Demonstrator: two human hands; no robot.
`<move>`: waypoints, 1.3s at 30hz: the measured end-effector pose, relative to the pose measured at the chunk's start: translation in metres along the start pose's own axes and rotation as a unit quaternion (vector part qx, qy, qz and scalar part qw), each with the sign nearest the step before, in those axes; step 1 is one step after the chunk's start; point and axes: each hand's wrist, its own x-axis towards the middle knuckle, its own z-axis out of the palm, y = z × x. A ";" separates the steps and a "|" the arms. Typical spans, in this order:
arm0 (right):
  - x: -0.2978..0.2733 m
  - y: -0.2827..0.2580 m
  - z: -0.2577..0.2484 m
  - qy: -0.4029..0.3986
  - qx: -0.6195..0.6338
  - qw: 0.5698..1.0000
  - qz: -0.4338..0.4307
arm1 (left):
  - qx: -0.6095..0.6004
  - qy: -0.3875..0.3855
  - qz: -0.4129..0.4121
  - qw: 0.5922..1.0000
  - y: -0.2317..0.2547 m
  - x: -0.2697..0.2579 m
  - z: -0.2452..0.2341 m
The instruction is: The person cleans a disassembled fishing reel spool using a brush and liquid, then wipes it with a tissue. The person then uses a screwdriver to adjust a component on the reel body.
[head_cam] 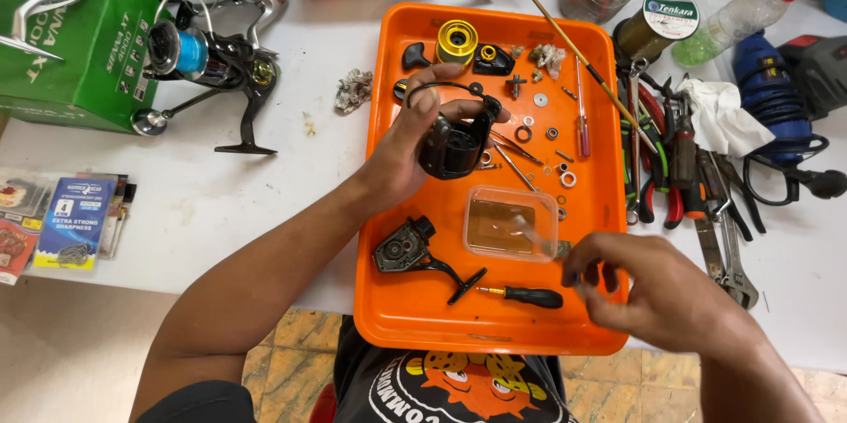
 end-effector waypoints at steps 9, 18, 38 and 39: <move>0.034 0.028 0.024 0.112 0.190 0.973 -0.073 | -0.048 0.012 0.055 0.997 -0.018 0.003 0.001; 0.041 -0.043 0.019 0.137 0.003 0.988 -0.078 | -0.045 0.051 0.019 0.998 -0.004 -0.004 0.013; 0.037 -0.038 0.021 0.175 -0.058 0.979 -0.087 | -0.018 0.063 0.030 0.997 -0.003 -0.001 0.007; 0.036 -0.037 0.021 0.178 -0.054 0.979 -0.086 | -0.020 0.061 0.029 0.998 -0.003 -0.001 0.007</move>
